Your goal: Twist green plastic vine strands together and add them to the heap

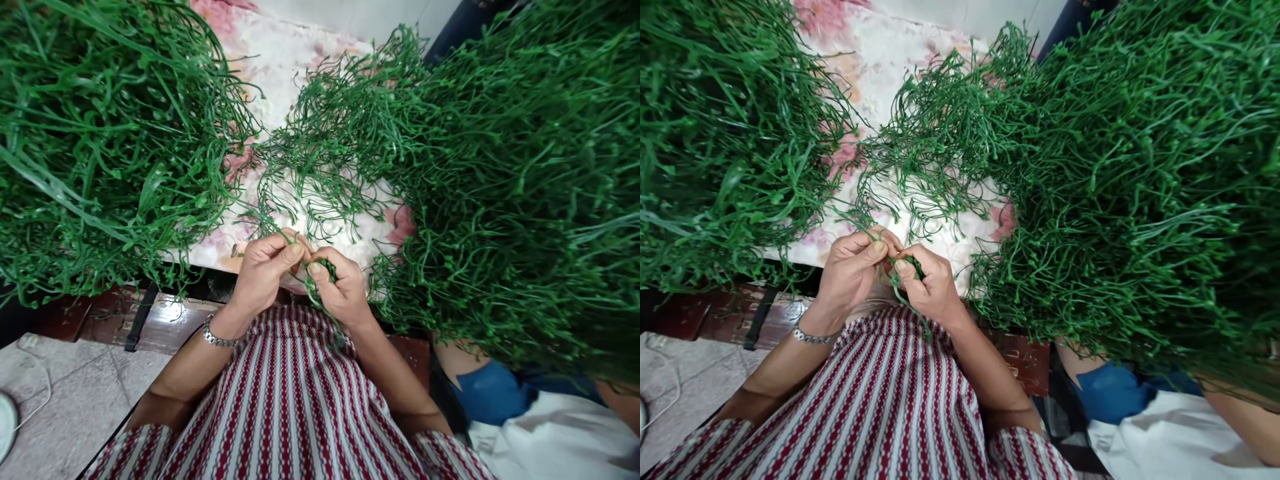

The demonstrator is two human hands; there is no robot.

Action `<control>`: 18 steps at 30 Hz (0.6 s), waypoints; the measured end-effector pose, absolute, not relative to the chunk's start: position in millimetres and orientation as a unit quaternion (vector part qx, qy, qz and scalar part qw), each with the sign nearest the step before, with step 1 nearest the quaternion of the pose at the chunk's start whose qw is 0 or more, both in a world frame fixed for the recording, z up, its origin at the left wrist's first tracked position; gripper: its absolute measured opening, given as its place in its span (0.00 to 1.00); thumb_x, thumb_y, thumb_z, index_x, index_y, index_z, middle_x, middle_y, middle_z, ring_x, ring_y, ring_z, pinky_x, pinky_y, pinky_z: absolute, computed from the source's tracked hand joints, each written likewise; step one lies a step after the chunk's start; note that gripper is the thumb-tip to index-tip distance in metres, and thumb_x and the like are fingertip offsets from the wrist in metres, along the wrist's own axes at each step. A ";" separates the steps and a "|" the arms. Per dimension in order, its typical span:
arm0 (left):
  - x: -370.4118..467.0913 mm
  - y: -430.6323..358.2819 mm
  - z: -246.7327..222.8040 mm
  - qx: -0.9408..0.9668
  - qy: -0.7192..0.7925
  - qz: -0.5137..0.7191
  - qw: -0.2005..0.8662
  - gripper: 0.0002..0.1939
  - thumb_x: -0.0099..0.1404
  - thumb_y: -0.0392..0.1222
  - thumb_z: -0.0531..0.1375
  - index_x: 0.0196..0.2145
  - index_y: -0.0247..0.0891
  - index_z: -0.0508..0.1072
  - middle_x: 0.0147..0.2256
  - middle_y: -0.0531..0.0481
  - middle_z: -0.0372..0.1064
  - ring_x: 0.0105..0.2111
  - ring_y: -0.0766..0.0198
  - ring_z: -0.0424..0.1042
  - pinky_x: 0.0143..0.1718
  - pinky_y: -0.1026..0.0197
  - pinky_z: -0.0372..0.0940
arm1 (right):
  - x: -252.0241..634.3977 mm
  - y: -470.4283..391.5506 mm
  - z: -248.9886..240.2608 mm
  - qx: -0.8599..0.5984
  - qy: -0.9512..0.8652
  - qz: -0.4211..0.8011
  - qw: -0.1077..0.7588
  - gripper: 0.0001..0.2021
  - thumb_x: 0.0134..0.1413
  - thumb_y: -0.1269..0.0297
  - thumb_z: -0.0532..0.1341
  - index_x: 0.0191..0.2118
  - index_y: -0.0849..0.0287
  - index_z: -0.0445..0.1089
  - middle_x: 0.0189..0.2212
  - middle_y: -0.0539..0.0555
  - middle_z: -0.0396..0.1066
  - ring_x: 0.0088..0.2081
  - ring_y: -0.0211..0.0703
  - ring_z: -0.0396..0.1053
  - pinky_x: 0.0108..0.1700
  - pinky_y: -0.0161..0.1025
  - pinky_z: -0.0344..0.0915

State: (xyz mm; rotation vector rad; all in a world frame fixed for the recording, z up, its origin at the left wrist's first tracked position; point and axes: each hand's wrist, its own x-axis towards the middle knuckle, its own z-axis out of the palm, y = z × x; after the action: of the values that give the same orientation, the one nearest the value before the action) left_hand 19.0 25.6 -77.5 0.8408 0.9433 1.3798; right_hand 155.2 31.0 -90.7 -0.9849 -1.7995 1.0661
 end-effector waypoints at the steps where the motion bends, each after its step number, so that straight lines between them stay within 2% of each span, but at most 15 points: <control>1: 17.9 25.5 -77.6 0.364 0.410 0.586 0.597 0.10 0.55 0.43 0.63 0.22 0.34 0.73 0.26 0.50 0.65 0.25 0.70 0.64 0.23 0.68 0.58 | 156.2 31.4 -91.3 -0.391 -0.717 0.415 0.401 0.06 0.57 0.63 0.54 0.31 0.59 0.63 0.24 0.49 0.64 0.25 0.34 0.60 0.30 0.33 0.58; 6: 15.1 23.2 -75.5 0.325 0.410 0.569 0.634 0.11 0.53 0.43 0.64 0.21 0.32 0.72 0.27 0.52 0.64 0.16 0.77 0.60 0.14 0.70 0.52 | 157.9 32.2 -92.8 -0.359 -0.721 0.456 0.379 0.08 0.58 0.62 0.52 0.31 0.59 0.63 0.21 0.46 0.59 0.22 0.32 0.56 0.27 0.32 0.56; 10: 12.9 22.0 -70.6 0.294 0.412 0.545 0.669 0.11 0.53 0.42 0.63 0.21 0.32 0.71 0.26 0.53 0.64 0.11 0.80 0.57 0.10 0.72 0.51 | 156.5 31.7 -91.7 -0.365 -0.705 0.451 0.407 0.07 0.58 0.63 0.53 0.32 0.59 0.63 0.22 0.47 0.60 0.22 0.32 0.57 0.27 0.31 0.56; 13: 11.7 21.3 -70.0 0.285 0.406 0.543 0.678 0.09 0.53 0.41 0.63 0.22 0.32 0.72 0.27 0.53 0.66 0.11 0.81 0.56 0.09 0.73 0.53 | 155.3 32.1 -89.5 -0.372 -0.714 0.423 0.415 0.06 0.57 0.64 0.54 0.31 0.59 0.62 0.24 0.47 0.62 0.23 0.32 0.57 0.28 0.31 0.56; 15: 11.3 20.0 -72.2 0.278 0.384 0.556 0.683 0.09 0.53 0.41 0.63 0.23 0.32 0.72 0.29 0.52 0.66 0.11 0.81 0.57 0.10 0.73 0.54 | 155.8 33.5 -88.0 -0.352 -0.726 0.442 0.391 0.08 0.57 0.62 0.53 0.28 0.59 0.60 0.22 0.46 0.58 0.22 0.31 0.54 0.27 0.31 0.55; 18: 10.0 17.2 -75.4 0.262 0.330 0.551 0.720 0.11 0.55 0.42 0.61 0.22 0.32 0.71 0.25 0.52 0.65 0.11 0.80 0.55 0.09 0.73 0.53 | 158.7 35.9 -86.6 -0.305 -0.748 0.476 0.347 0.11 0.58 0.60 0.52 0.26 0.59 0.57 0.20 0.45 0.55 0.22 0.31 0.53 0.26 0.30 0.54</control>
State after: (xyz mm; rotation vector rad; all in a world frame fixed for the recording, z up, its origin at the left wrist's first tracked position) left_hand 10.0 17.2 -75.4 0.5801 0.7286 1.2178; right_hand 158.7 35.9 -86.6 -0.7907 -1.9411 1.2336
